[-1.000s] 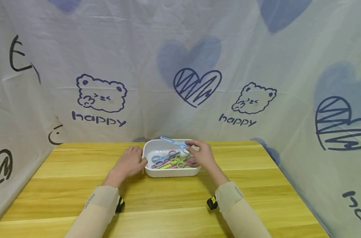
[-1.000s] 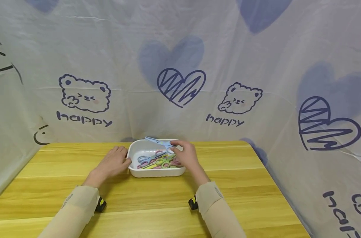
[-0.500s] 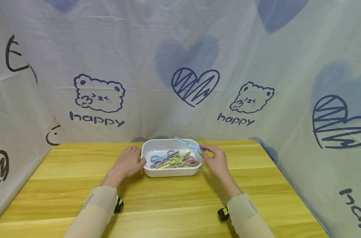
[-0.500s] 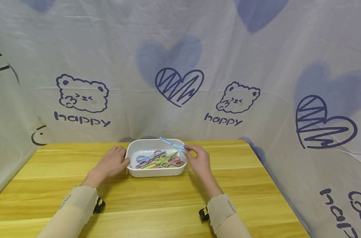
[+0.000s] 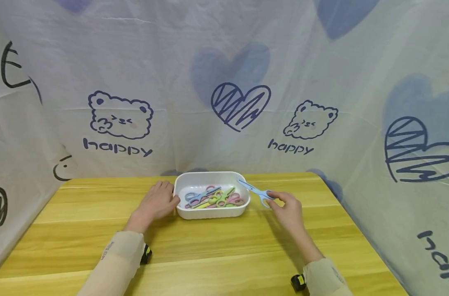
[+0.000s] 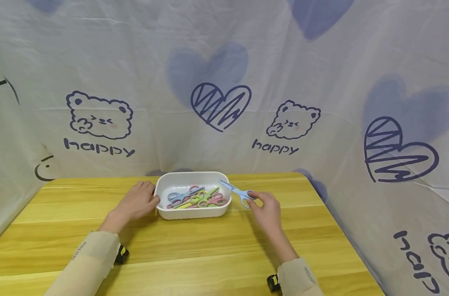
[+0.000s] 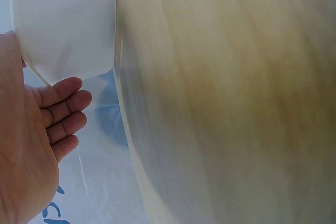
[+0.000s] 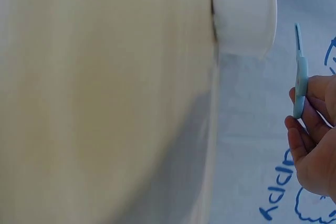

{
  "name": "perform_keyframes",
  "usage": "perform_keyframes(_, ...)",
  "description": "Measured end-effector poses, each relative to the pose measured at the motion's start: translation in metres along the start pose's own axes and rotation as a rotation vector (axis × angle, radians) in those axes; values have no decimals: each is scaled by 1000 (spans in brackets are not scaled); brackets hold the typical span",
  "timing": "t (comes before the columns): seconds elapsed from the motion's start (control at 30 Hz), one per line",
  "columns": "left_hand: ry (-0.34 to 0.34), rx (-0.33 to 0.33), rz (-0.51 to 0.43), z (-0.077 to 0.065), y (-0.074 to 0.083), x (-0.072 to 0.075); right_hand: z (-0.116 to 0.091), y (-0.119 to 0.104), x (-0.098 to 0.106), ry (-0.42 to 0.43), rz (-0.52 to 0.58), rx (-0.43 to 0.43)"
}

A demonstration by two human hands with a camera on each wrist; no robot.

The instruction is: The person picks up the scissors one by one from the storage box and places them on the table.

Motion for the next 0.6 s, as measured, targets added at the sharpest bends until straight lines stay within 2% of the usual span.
perform_keyframes(0.17,2,-8,2,1,-1,-1,-15,8,17,-22,-60,8)
perform_keyframes(0.43,8,-17,0,1,-1,0,-30,16,39,-168,-123,-63)
perform_keyframes(0.6,-3,-23,9,2,-1,0,-41,21,51,-212,-146,-88)
Point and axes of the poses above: each hand's wrist, its own z-axis towards the middle knuckle, its own x-axis out of the back of the hand, y = z × x, the point moved 1 cm from there along z, towards the middle knuckle, and after that the axes turned 1 degree about -x, right-handed, at the moved point
